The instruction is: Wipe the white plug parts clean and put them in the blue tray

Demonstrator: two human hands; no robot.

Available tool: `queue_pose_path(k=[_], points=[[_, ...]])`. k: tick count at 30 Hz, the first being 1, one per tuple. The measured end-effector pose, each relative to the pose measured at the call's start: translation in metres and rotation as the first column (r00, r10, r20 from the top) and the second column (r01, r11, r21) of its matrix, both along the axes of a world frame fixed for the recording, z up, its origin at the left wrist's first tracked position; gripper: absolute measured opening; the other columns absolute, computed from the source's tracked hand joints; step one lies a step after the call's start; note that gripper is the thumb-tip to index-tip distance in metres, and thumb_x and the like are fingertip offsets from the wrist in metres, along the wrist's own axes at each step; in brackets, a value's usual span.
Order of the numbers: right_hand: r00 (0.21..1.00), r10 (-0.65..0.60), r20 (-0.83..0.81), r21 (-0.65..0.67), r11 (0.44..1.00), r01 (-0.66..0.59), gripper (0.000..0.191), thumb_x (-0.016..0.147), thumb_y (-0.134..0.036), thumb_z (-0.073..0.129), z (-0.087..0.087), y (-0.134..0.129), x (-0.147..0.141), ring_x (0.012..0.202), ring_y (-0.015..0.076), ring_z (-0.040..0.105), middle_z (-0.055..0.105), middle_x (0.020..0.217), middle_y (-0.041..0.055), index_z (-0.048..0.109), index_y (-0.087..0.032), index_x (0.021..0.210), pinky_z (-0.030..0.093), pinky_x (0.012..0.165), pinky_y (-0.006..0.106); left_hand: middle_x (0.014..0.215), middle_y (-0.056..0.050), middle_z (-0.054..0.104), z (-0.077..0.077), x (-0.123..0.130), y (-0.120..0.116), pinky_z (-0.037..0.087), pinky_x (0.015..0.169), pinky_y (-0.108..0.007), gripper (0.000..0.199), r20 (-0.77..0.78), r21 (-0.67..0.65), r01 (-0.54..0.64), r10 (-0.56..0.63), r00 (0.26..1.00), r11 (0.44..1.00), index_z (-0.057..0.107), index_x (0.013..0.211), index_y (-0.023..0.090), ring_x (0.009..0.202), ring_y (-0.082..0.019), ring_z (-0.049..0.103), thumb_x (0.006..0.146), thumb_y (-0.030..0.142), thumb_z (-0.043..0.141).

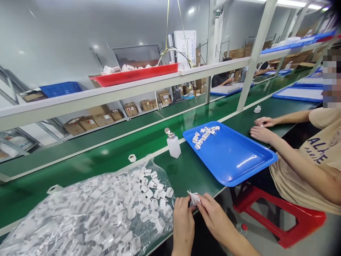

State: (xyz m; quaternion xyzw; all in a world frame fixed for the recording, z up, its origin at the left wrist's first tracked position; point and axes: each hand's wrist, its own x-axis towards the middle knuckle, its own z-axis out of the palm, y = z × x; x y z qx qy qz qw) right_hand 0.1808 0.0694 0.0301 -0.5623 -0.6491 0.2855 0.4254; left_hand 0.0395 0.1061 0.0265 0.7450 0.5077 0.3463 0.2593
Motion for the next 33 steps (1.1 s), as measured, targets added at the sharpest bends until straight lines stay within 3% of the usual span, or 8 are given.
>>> queue_pose_path(k=[7,15,20,23,26,29,31,33], points=[[0.999,0.021,0.025,0.005,1.000,-0.022,0.033,0.105,-0.028,0.040,0.005,0.023,0.004,0.075,0.0190,0.061,0.059,0.083,0.0025,0.069,-0.022,0.092,0.046,0.071,0.031,0.095,-0.011,0.068,-0.010,0.003,0.000,0.059,0.080,-0.041,0.047,0.022,0.015,-0.035,0.035,0.999,0.999,0.071,0.101,0.018,0.093,-0.027,0.064,0.079,-0.009,0.040],[0.994,0.041,-0.097,0.054,0.998,-0.036,0.041,0.104,-0.030,0.040,-0.025,-0.011,-0.005,0.089,0.0220,0.064,0.064,0.098,0.0088,0.064,-0.026,0.137,0.053,0.086,0.034,0.094,-0.010,0.067,-0.004,0.002,-0.005,0.056,0.083,-0.041,0.039,-0.005,-0.056,-0.062,0.062,0.998,0.997,0.068,0.092,0.019,0.093,-0.026,0.063,0.081,-0.007,0.041],[0.975,0.055,-0.217,0.012,0.999,-0.053,0.039,0.099,-0.036,0.054,-0.025,-0.028,0.009,0.088,0.0227,0.066,0.069,0.097,0.0090,0.069,-0.028,0.133,0.053,0.087,0.032,0.100,-0.009,0.067,0.008,0.001,-0.004,0.053,0.087,-0.039,0.042,-0.012,-0.120,-0.047,0.046,0.999,0.992,0.066,0.099,0.019,0.095,-0.024,0.065,0.080,-0.008,0.039],[0.886,-0.154,-0.437,-0.191,0.979,0.076,0.036,0.092,-0.045,0.066,-0.019,-0.035,0.024,0.091,0.0245,0.068,0.074,0.097,0.0073,0.077,-0.026,0.120,0.052,0.090,0.032,0.097,-0.008,0.067,0.013,0.000,-0.004,0.054,0.084,-0.037,0.037,-0.007,-0.177,-0.044,0.044,0.999,0.983,0.067,0.100,0.018,0.090,-0.023,0.065,0.078,-0.006,0.050],[0.802,-0.284,-0.526,-0.325,0.938,0.119,0.043,0.086,-0.053,0.070,-0.019,-0.038,0.039,0.082,0.0266,0.071,0.078,0.087,0.0064,0.079,-0.021,0.114,0.056,0.084,0.035,0.105,-0.012,0.068,0.016,-0.002,-0.007,0.052,0.092,-0.042,0.045,0.009,-0.225,-0.070,0.074,0.997,0.972,0.067,0.113,0.015,0.098,-0.027,0.065,0.073,-0.005,0.061],[0.641,-0.404,-0.653,-0.441,0.890,0.113,0.040,0.077,-0.044,0.080,-0.019,-0.038,0.048,0.074,0.0248,0.071,0.080,0.084,0.0043,0.080,-0.021,0.110,0.057,0.072,0.032,0.121,-0.015,0.067,0.017,-0.004,-0.011,0.051,0.098,-0.044,0.054,0.053,-0.250,-0.080,0.097,0.994,0.965,0.065,0.124,0.017,0.104,-0.028,0.065,0.074,-0.002,0.065],[0.509,-0.465,-0.724,-0.491,0.866,0.093,0.040,0.067,-0.034,0.088,-0.017,-0.036,0.051,0.074,0.0227,0.072,0.081,0.087,0.0033,0.081,-0.020,0.104,0.056,0.069,0.028,0.120,-0.013,0.068,0.020,-0.004,-0.012,0.051,0.098,-0.044,0.047,0.094,-0.252,-0.075,0.101,0.990,0.965,0.069,0.118,0.019,0.104,-0.028,0.066,0.075,-0.001,0.064],[0.474,-0.464,-0.749,-0.484,0.871,0.088,0.042,0.060,-0.030,0.092,-0.012,-0.032,0.051,0.076,0.0217,0.072,0.081,0.089,0.0036,0.082,-0.019,0.099,0.056,0.066,0.025,0.112,-0.012,0.072,0.025,-0.002,-0.011,0.054,0.095,-0.043,0.040,0.147,-0.254,-0.068,0.108,0.983,0.965,0.073,0.109,0.019,0.101,-0.028,0.068,0.075,0.000,0.064]])
